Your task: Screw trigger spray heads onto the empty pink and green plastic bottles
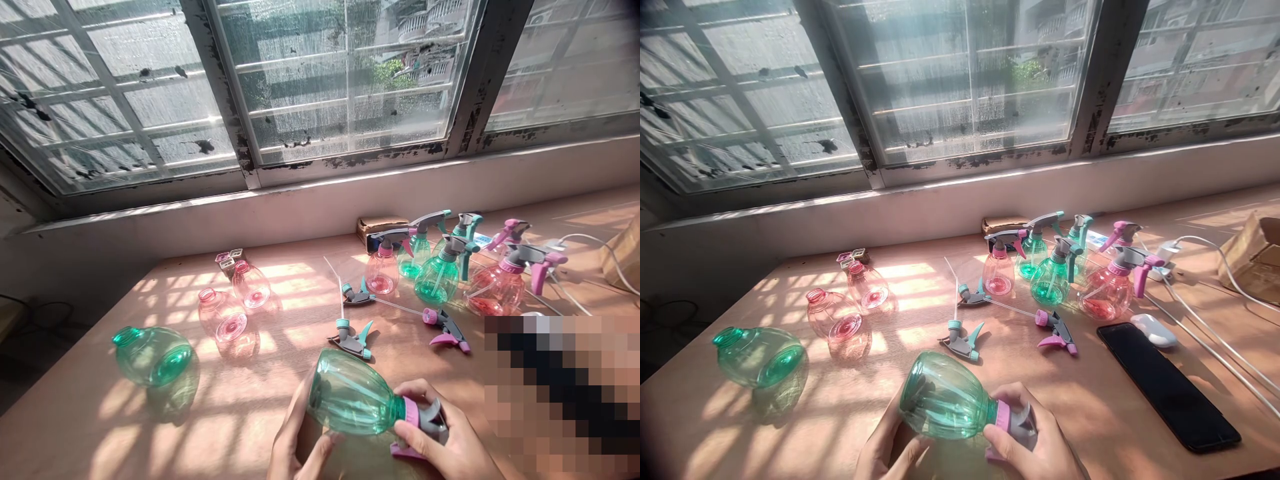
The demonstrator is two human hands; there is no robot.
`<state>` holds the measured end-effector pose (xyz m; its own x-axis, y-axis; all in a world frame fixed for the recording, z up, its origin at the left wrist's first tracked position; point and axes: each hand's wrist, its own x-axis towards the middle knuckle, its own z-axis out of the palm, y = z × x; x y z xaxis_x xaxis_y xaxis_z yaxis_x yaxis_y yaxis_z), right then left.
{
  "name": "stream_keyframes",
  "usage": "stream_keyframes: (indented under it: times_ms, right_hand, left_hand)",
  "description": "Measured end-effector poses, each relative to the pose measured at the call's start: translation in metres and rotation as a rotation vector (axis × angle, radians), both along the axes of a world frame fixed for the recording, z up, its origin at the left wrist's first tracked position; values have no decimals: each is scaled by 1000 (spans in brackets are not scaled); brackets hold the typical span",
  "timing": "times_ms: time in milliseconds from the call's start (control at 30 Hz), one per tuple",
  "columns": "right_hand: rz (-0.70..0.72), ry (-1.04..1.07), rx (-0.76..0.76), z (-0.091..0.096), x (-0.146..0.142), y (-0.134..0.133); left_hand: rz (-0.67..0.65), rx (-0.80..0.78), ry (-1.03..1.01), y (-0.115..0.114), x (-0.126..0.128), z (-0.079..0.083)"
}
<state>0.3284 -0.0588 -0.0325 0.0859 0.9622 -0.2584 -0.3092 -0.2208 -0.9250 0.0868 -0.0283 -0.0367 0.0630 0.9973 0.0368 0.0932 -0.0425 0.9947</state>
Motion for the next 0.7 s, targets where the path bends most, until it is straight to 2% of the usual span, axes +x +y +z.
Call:
stream_keyframes:
  times_ms: [133,233,533,700]
  right_hand:
    - [21,29,15,-2,0,-1]
    - [32,49,18,-3,-2,-2]
    - [16,72,-62,-2,2,-1]
    - [-11,72,-61,-1,0,-2]
  left_hand:
    - [-33,-16,-35,-3,3,9]
    - [-7,-21,-69,-4,4,11]
    - [-23,-20,-48,-1,0,-2]
    - [-58,-7,-15,-2,1,1]
